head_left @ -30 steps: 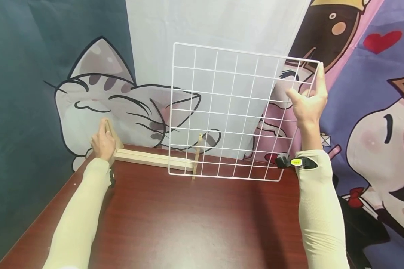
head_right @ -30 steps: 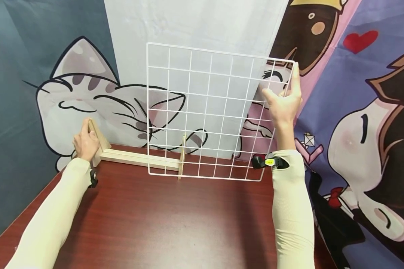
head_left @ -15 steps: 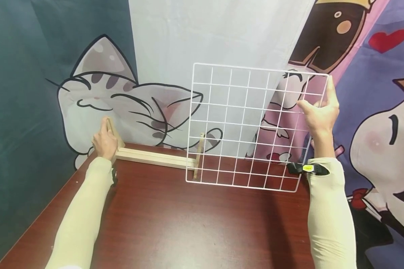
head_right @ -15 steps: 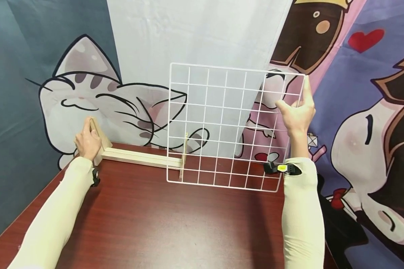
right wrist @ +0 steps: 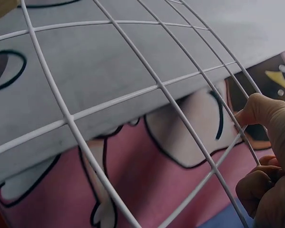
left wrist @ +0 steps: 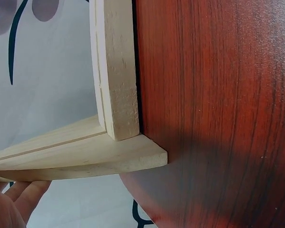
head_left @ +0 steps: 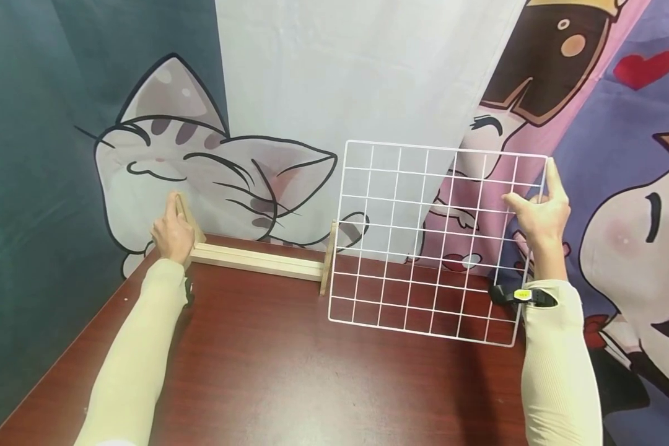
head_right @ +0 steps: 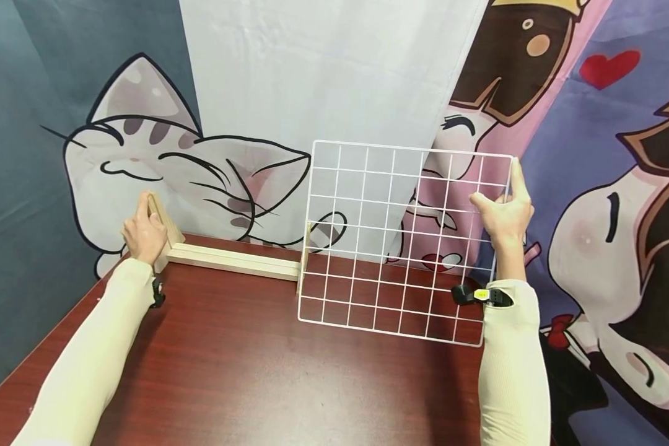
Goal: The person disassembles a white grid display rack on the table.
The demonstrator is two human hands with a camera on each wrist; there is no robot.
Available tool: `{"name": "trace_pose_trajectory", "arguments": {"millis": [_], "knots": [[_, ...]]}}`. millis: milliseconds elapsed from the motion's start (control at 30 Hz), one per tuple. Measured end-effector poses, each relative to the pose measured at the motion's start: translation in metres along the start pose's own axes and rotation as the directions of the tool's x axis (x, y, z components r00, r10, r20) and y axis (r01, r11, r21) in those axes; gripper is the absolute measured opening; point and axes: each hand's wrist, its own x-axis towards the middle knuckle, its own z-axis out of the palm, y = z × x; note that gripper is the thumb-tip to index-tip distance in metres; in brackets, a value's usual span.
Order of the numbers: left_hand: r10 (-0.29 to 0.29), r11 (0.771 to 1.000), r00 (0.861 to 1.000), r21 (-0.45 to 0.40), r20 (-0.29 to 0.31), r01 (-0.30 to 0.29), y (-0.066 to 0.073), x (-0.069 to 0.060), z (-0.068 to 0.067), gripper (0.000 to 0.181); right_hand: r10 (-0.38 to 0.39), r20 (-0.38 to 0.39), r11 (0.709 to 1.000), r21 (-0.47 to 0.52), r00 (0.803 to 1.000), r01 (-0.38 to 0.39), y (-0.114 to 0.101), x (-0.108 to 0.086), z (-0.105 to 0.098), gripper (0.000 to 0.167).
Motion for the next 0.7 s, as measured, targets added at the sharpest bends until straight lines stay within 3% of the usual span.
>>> {"name": "trace_pose_trajectory", "arguments": {"millis": [467,700], "knots": [[-0.018,1.000,1.000,-0.009,-0.006,0.018,-0.002,0.002,0.001,0.051,0.044,0.018,0.952,-0.304,0.999,-0.036,0.065,0.006,0.005,0.097],[-0.031,0.999,0.999,-0.008,0.005,0.031,-0.001,0.002,0.001,0.051,0.007,0.081,0.963,-0.269,0.997,0.015,0.087,0.001,0.016,0.096]]}}
